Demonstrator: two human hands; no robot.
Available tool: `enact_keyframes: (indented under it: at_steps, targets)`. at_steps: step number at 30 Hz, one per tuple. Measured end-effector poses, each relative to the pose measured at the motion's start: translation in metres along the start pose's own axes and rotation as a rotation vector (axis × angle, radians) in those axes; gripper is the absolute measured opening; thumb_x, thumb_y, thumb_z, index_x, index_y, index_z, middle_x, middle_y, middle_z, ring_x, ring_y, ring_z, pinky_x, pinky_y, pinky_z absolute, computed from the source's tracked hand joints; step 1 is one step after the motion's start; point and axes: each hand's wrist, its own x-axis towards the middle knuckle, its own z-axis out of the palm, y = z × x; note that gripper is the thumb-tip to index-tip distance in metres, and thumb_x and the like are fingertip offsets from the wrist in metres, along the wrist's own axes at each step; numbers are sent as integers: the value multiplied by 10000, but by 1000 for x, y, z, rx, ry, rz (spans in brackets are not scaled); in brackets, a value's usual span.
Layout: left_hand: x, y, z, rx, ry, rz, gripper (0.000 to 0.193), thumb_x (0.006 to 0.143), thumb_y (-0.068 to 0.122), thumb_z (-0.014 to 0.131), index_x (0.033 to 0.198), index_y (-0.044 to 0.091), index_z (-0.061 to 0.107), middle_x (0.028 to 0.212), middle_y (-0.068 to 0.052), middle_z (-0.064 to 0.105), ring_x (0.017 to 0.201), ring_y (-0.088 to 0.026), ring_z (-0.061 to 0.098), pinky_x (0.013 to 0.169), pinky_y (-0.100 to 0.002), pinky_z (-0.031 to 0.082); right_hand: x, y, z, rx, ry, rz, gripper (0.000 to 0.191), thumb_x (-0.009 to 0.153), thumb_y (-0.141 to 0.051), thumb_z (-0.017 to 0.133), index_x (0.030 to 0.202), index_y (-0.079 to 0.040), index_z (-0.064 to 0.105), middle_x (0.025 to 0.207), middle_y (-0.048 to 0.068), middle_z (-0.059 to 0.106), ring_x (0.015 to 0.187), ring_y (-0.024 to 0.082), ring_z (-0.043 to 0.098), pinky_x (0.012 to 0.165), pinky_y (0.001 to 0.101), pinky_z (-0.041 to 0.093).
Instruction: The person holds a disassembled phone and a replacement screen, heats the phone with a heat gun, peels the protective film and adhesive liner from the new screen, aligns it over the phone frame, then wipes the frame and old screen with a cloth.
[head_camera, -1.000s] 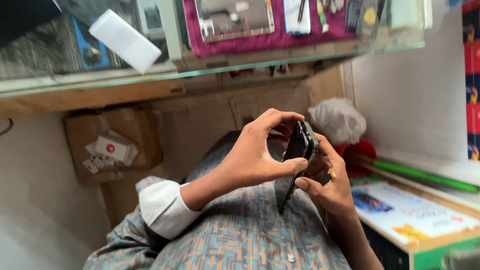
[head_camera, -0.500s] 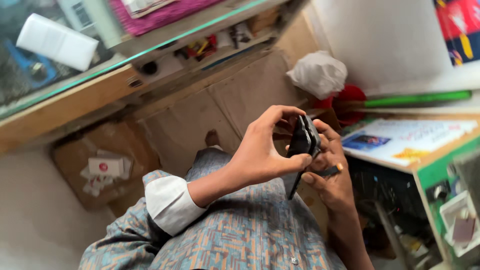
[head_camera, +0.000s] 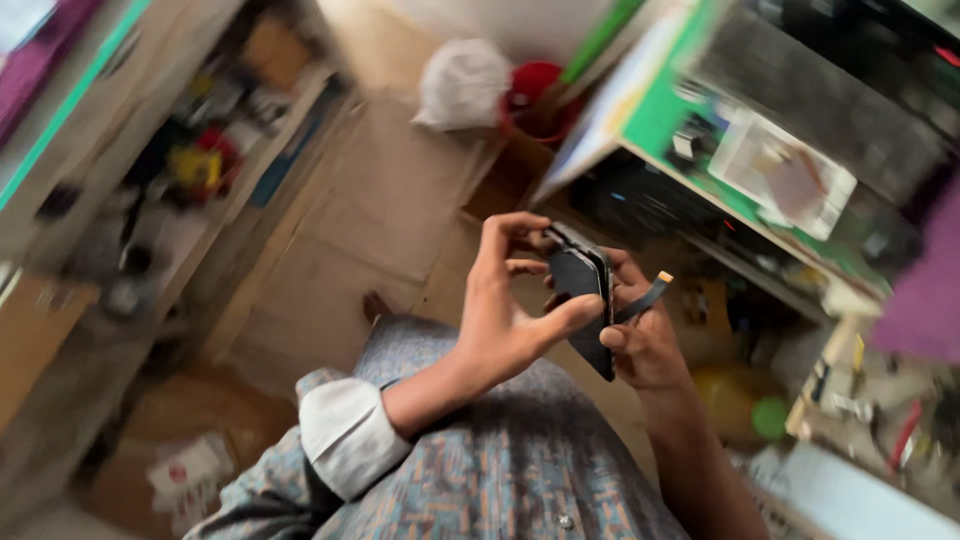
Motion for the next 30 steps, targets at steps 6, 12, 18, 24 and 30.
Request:
enact_keyframes:
  at_steps: [6,12,18,24,30]
  targets:
    - [3,-7,53,-60,-398,311,442,929,183,755,1293,40,549,1365,-182,578,1217,-253,621,1083,-335,504,-72,-16,-73,376,-233,-26,827,943,-488,769,1413,141,510,1139,298,688,1007,343,715,851,397,599]
    - [48,-22,122,-506,-951,220,253,996,109,666,1229,51,585,1503,-265,553,1318,-292,615,1147,-373,487,-114,-19,-94,616,-155,-183,835,919,-522,756,1429,78,480,1118,324,673,901,396,736,727,433,611]
    - [81,-22,186,-676,-1290,138,327,1010,37,693,1264,108,499,1604,-268,449,1400,-299,536,1147,-351,441,-134,-22,-93,766,-19,-352,777,901,-513,740,1420,12,498,1181,289,661,885,405,736,669,450,612]
    - [83,-26,234,-731,-1487,112,370,981,80,723,1271,136,501,1647,-246,393,1324,-280,571,1079,-360,483,-159,-6,-98,990,-23,-486,719,877,-479,728,1416,-52,515,1274,244,642,891,408,731,626,469,615]
    - [76,-28,288,-647,-1468,230,427,881,147,771,1227,151,519,1538,-237,454,1288,-305,560,1054,-380,494,-171,-11,-130,1185,34,-605,663,802,-361,732,1394,-133,540,1417,145,615,910,397,734,583,495,634]
